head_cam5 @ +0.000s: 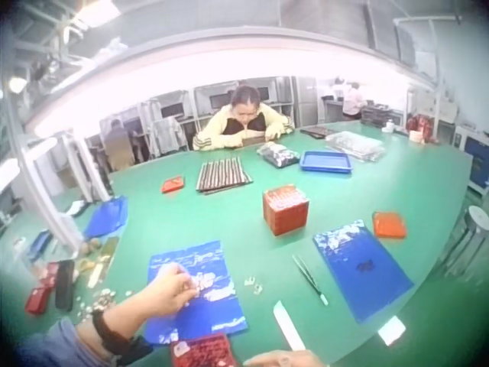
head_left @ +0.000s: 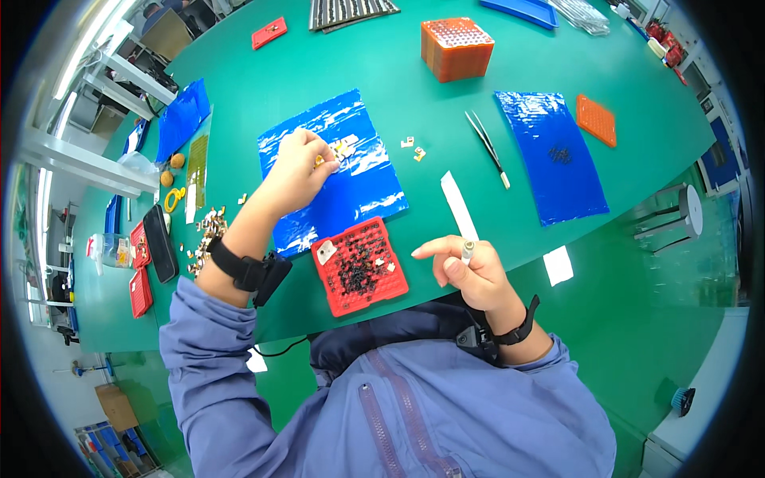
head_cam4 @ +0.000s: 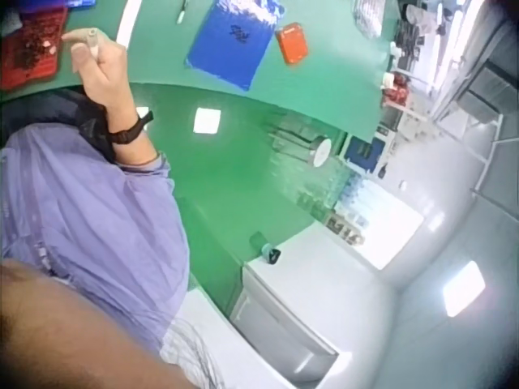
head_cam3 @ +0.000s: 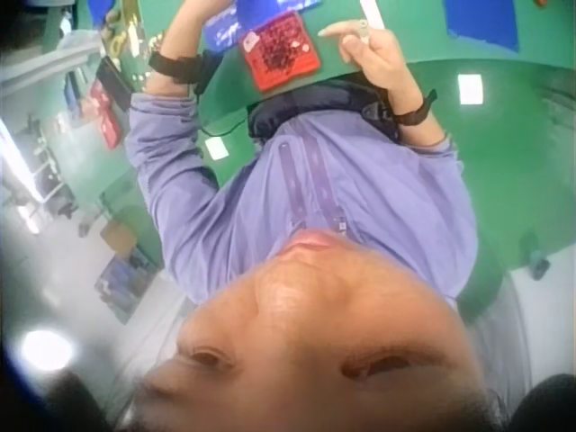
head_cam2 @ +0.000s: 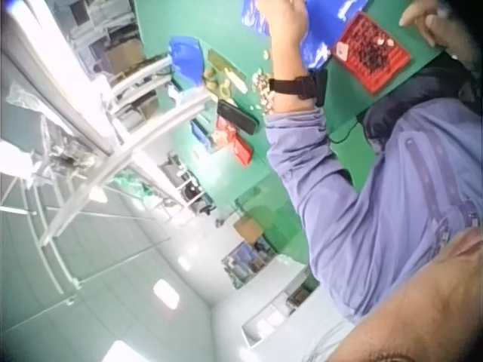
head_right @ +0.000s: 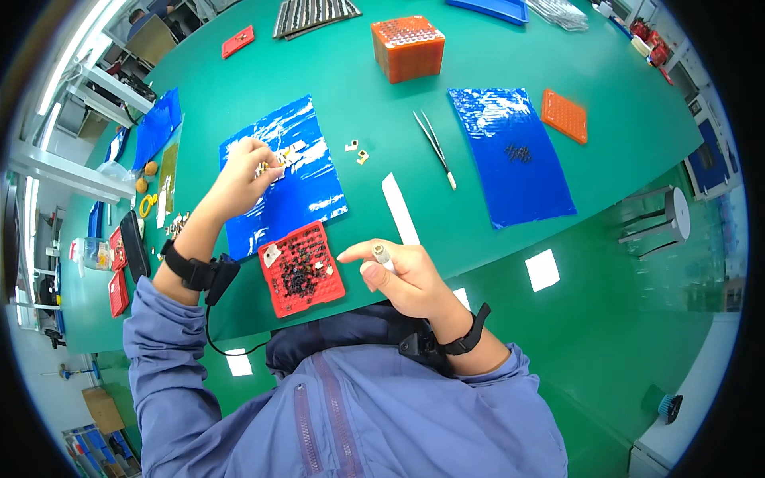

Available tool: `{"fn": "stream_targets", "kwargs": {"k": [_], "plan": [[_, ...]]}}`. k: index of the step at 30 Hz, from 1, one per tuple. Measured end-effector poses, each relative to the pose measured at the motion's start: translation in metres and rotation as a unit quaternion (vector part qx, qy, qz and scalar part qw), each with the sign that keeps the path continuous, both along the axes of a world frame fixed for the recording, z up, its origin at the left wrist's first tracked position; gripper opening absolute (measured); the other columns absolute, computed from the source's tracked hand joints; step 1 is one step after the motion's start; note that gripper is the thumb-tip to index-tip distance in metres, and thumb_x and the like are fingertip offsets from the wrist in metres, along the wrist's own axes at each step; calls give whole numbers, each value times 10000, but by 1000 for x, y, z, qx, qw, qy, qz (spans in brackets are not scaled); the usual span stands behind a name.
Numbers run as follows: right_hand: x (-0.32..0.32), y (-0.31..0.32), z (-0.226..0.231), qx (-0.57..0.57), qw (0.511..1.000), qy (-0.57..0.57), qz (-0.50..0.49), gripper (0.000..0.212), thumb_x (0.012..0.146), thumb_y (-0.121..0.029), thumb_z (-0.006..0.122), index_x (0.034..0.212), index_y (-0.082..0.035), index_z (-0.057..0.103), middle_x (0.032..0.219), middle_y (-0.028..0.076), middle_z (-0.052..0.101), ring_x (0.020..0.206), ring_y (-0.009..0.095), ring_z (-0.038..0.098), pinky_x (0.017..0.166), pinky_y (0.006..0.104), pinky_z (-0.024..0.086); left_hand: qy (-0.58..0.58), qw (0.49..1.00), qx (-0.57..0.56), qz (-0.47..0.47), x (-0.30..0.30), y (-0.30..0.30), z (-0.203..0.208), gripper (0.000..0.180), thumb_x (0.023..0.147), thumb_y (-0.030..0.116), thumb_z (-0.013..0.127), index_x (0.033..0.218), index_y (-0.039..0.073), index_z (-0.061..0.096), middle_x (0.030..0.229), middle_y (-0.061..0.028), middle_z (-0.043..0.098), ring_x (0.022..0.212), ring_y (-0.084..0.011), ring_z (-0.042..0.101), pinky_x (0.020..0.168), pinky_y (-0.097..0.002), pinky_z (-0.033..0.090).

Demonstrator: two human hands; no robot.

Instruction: The person uses a white pen-like tool to manipulate small electronic components on a red tray. They pick up individual components from a pile on the table and place them into the tray, occasionally using the tool to adjust or clean the items. The process is repetitive, involving picking, placing, and minor adjustments of the small parts.

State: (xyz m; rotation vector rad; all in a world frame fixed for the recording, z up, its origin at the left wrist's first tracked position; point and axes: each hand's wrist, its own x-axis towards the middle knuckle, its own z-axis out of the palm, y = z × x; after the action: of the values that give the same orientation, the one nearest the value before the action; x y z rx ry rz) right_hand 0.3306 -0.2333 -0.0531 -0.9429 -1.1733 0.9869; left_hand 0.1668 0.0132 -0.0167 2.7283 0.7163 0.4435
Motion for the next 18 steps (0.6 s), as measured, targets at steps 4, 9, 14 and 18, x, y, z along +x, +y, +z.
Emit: {"fn": "stream_targets", "kwargs": {"k": [4,9,14,18], "plan": [[3,0,1,6,1000,-13,14,276,926,-234,505,1028,0,609,605,-34,465,529,26,374,471,204,308,11,1000,-9,0,9,9,-14,120,753,152,660,766,51,597,951,-147,526,949,-321,467,852,-395,375],[3,-1,-1,7,1000,-14,16,277,922,-241,515,1024,-3,612,617,-31,481,533,25,377,475,205,311,1,1000,1,-6,10,13,-22,114,746,157,666,770,66,602,977,-144,527,976,-320,458,865,-411,365],[1,-1,-2,9,1000,-15,15,278,922,-242,518,1025,-3,614,612,-33,479,537,24,381,479,199,313,12,1000,25,3,8,15,-26,108,776,154,651,782,68,587,968,-145,501,960,-312,436,860,-394,356],[1,0,-3,1,1000,-16,14,268,920,-235,523,1022,-5,615,614,-40,472,547,22,385,485,195,313,11,999,25,23,10,11,-20,121,763,167,665,804,88,584,956,-144,490,950,-317,431,846,-396,357]]}}
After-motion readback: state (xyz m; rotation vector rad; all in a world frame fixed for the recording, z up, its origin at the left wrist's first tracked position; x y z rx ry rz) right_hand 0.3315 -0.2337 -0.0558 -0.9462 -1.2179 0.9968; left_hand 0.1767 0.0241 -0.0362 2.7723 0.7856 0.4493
